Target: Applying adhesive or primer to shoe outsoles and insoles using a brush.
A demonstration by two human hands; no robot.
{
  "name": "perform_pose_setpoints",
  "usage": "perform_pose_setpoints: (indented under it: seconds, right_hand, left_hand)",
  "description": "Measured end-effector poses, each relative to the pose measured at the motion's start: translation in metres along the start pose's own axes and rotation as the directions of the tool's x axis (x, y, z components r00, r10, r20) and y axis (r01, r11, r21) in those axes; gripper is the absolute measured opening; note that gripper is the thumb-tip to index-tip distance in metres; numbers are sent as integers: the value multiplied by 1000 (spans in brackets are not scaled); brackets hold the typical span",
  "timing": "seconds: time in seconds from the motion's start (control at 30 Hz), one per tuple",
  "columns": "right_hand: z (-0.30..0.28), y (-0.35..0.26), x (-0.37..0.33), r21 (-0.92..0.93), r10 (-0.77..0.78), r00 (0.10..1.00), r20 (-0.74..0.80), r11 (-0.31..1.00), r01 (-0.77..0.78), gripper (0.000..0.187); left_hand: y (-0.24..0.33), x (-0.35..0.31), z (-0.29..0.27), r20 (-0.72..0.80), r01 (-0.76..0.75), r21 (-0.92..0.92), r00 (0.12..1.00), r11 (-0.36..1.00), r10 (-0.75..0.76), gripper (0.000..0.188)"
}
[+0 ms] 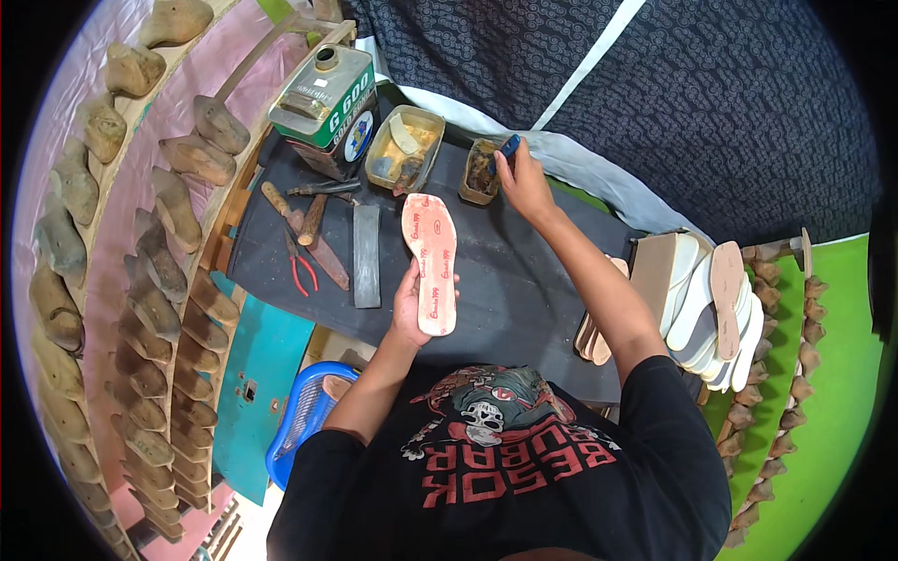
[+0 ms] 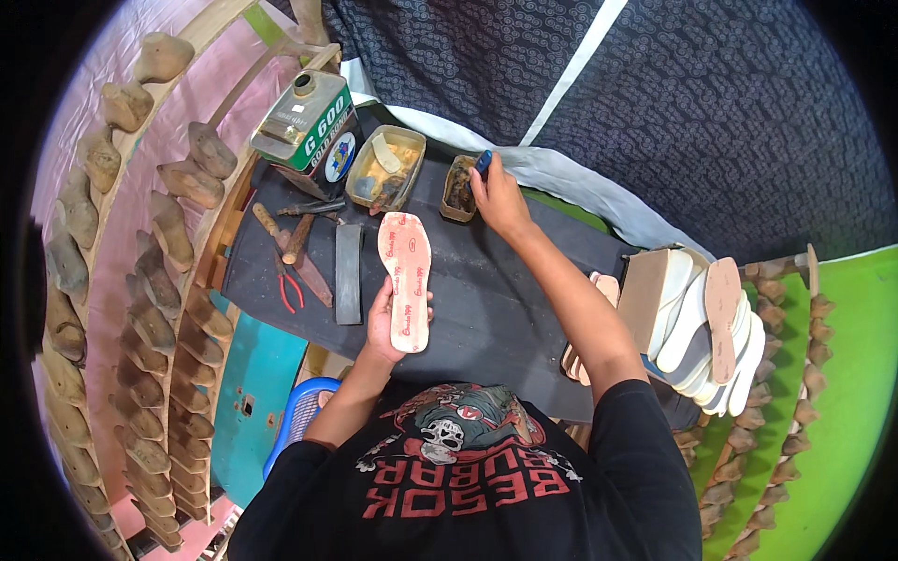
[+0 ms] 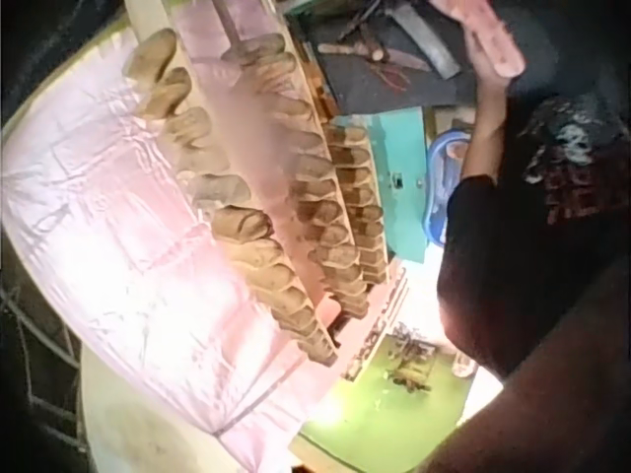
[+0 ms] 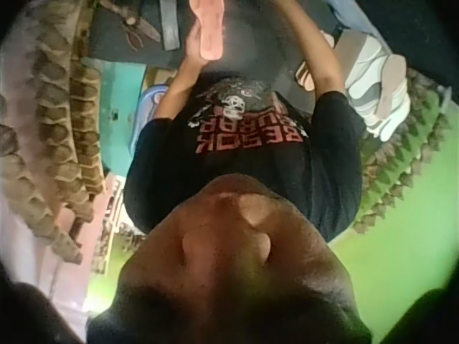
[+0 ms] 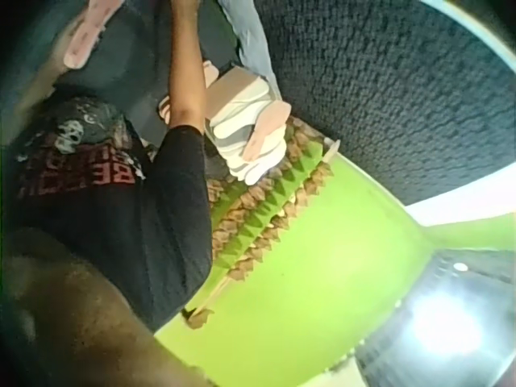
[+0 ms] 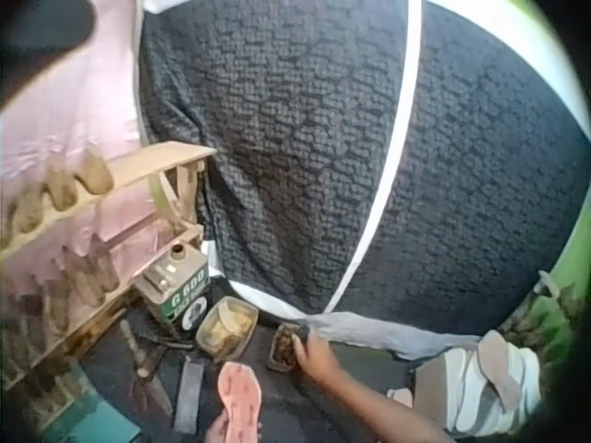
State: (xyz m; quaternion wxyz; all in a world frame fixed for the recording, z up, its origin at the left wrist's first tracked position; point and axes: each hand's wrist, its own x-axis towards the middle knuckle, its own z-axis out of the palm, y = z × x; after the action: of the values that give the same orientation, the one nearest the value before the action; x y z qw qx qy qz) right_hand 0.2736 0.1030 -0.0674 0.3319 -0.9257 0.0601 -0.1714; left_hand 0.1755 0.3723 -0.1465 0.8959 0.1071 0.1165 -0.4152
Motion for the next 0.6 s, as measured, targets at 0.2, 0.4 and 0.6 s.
perform_pose_setpoints:
  seconds: [0.2, 0.4, 0.6]
  right_hand:
    - [-3, -5, 1, -80, 5, 997, 81, 997, 1, 39]
    - [-9, 3, -3, -26, 4, 1000, 27, 1000, -4, 36]
    - [-14, 5, 0, 35, 24, 998, -56, 999, -22, 29]
  left_hand:
    - [2, 7, -2, -59, -56, -11, 997, 998, 55, 49]
    - [-1, 15, 9, -47, -82, -66, 996, 994, 79, 51]
    - [3, 13, 6, 11, -68, 28, 998, 997, 68, 50]
